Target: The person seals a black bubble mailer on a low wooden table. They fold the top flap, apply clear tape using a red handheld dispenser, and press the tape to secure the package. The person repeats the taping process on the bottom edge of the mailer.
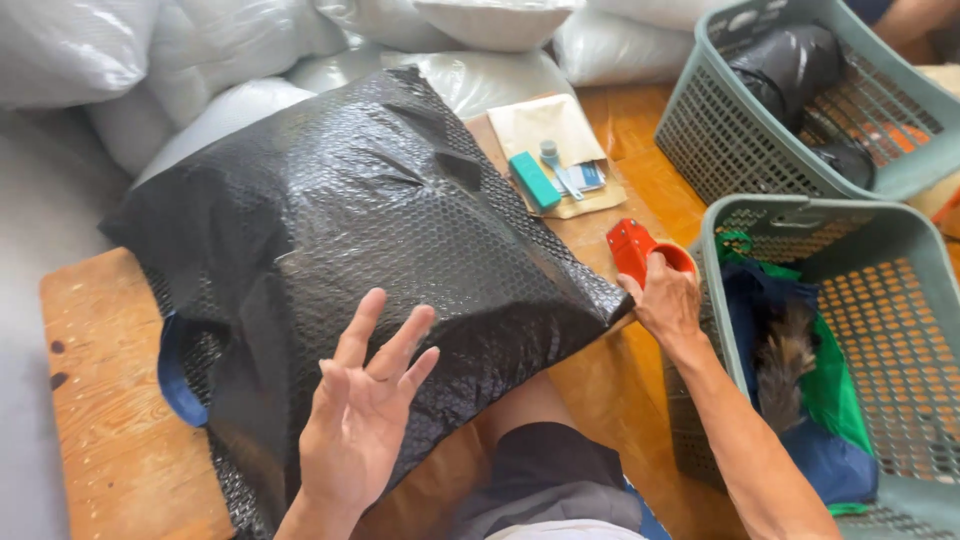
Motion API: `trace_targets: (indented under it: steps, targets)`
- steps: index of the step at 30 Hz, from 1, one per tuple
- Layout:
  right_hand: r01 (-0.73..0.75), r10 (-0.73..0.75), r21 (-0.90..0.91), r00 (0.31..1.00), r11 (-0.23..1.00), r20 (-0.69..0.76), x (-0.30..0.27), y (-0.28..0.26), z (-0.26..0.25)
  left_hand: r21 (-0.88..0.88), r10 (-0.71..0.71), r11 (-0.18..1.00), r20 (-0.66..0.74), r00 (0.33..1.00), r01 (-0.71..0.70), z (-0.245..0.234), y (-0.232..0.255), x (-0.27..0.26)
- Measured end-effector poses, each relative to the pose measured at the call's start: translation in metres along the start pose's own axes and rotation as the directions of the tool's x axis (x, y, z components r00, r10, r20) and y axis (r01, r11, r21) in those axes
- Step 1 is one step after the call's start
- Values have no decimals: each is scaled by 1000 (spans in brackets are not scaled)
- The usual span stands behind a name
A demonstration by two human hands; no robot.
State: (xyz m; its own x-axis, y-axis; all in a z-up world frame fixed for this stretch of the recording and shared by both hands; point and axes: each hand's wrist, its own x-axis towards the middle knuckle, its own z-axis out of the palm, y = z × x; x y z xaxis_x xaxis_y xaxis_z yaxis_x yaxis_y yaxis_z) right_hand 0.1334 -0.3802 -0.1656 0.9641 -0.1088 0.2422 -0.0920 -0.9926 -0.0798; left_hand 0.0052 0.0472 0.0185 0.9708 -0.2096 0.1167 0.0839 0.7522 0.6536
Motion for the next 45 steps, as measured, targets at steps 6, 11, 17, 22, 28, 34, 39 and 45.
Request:
trace_targets:
  steps: [6, 11, 17, 22, 28, 34, 39, 45]
  targets:
    - [171, -152, 69, 963, 983, -223, -5, -15, -18, -192, 17, 981, 1, 1000, -17, -5, 1, 2]
    - [245, -20, 420, 882, 874, -471, -23, -88, -108, -146, 20, 989, -3, 1000, -20, -1, 2, 3]
    - [-158, -128, 981, 981, -111, 143, -67, -233, -167, -87, 61, 995, 26, 998, -59, 6, -6, 3]
    - [-384, -415, 685, 901, -619, 130, -81, -272, -163, 81, 151, 984, 60, 987, -156, 5, -10, -2]
    - [-448, -262, 593, 889, -669, 376, -86, -261, -128, 650, 238, 685, 227, 944, -329, 1, -15, -8]
    - [-337, -51, 699, 917, -630, 396, -87, -254, -120, 711, 175, 644, 222, 959, -282, 4, -13, -7]
    - [-205, -6, 777, 968, -595, 250, -91, -267, -141, 734, 284, 553, 278, 918, -394, -2, -8, -4]
    - [-90, 102, 874, 982, -478, 157, -104, -285, -173, 810, 449, -9, 527, 722, -586, -14, -3, 1]
